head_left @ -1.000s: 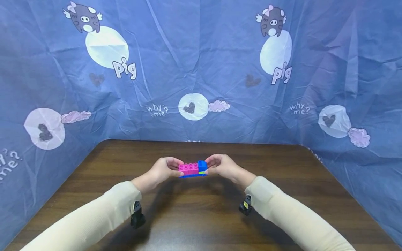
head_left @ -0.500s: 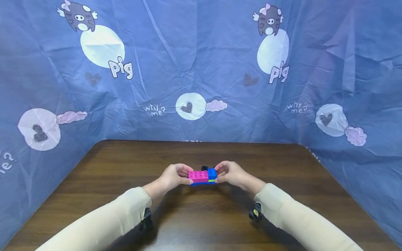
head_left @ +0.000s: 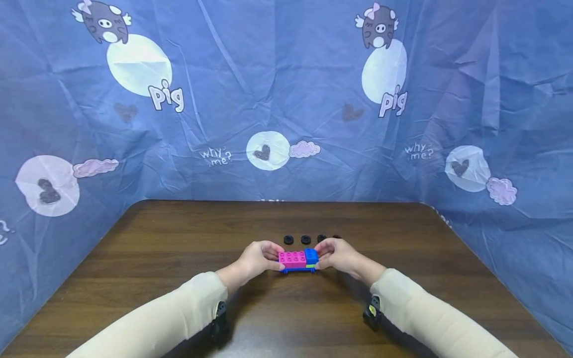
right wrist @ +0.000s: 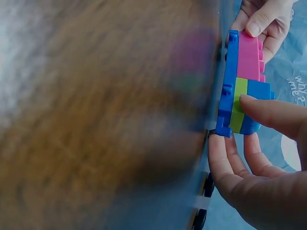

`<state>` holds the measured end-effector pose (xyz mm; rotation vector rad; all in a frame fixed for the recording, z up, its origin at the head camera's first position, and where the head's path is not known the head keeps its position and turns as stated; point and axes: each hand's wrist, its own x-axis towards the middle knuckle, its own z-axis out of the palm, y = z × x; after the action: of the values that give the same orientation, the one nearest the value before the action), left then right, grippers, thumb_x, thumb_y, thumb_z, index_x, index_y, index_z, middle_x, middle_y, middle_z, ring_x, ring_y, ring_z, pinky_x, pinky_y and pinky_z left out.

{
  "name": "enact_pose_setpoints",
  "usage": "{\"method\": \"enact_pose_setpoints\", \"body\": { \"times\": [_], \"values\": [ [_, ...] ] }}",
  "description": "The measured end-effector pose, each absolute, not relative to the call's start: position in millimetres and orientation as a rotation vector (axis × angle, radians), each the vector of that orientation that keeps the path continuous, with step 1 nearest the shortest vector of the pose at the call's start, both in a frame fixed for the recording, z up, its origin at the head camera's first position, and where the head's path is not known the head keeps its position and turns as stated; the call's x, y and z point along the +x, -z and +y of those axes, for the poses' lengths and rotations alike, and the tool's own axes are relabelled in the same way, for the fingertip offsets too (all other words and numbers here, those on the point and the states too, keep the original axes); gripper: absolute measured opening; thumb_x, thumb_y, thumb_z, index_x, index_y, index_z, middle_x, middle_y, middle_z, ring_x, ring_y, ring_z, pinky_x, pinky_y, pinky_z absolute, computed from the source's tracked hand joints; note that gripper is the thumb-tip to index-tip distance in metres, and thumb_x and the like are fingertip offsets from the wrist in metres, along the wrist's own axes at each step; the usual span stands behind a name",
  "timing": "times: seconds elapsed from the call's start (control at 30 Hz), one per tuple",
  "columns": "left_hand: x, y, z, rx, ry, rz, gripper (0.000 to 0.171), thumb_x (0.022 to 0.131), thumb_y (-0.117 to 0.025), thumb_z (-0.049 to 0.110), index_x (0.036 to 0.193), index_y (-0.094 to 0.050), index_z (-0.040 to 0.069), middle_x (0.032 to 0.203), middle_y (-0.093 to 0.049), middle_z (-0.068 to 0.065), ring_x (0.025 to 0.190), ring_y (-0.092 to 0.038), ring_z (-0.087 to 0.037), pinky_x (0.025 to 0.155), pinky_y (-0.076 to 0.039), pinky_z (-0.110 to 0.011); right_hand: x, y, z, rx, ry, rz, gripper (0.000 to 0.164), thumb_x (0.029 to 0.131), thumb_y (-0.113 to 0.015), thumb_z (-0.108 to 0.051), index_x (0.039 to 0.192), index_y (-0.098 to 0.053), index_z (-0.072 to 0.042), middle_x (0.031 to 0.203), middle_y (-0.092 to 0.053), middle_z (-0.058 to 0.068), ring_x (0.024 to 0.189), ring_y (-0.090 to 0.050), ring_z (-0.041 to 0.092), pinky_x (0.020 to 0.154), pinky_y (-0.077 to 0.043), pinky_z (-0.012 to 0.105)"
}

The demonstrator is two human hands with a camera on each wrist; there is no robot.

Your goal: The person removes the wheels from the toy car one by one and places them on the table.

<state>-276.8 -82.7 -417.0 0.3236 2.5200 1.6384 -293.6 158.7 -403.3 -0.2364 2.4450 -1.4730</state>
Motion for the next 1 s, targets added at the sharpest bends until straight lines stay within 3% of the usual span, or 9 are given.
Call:
{"method": "enact_pose_setpoints", "body": {
  "times": [0.27, 0.5, 0.83, 1.0],
  "values": [
    [-274.7, 421.0, -77.0, 0.278, -1.613, 2.536, 0.032, 0.073, -0.080, -0.003, 0.102, -0.068, -0.002, 0.094, -0.072, -0.013, 0.091, -0.068, -0.022, 0.073, -0.054, -0.026, -291.1, 407.4, 161.1, -0.202, 1.466, 2.407, 0.039, 0.072, -0.077, 0.007, 0.107, -0.058, 0.005, 0.096, -0.064, 0.013, 0.085, -0.062, 0.016, 0.075, -0.053, 0.026],
    [-276.6, 413.7, -74.8, 0.293, -1.558, 2.537, 0.033, 0.072, -0.080, -0.006, 0.102, -0.067, -0.004, 0.095, -0.071, -0.012, 0.091, -0.068, -0.023, 0.081, -0.055, -0.032, -293.5, 405.9, 164.3, -0.206, 1.453, 2.359, 0.043, 0.074, -0.077, 0.007, 0.112, -0.058, 0.007, 0.100, -0.063, 0.013, 0.090, -0.061, 0.019, 0.082, -0.053, 0.028],
    [-283.1, 413.9, -86.0, 0.383, -1.546, 2.469, 0.039, 0.072, -0.081, -0.005, 0.107, -0.064, -0.007, 0.101, -0.070, -0.018, 0.100, -0.067, -0.030, 0.088, -0.054, -0.035, -296.3, 409.8, 164.5, -0.199, 1.442, 2.358, 0.052, 0.072, -0.083, -0.003, 0.117, -0.059, 0.005, 0.105, -0.063, 0.012, 0.095, -0.060, 0.019, 0.091, -0.050, 0.033],
    [-287.7, 412.6, -95.9, 0.422, -1.559, 2.348, 0.042, 0.076, -0.080, 0.000, 0.113, -0.062, -0.008, 0.110, -0.068, -0.020, 0.108, -0.064, -0.033, 0.093, -0.052, -0.036, -297.6, 407.3, 170.1, -0.219, 1.490, 2.278, 0.053, 0.078, -0.080, -0.010, 0.123, -0.057, 0.006, 0.111, -0.061, 0.014, 0.096, -0.060, 0.017, 0.090, -0.052, 0.033]
  ]
}}
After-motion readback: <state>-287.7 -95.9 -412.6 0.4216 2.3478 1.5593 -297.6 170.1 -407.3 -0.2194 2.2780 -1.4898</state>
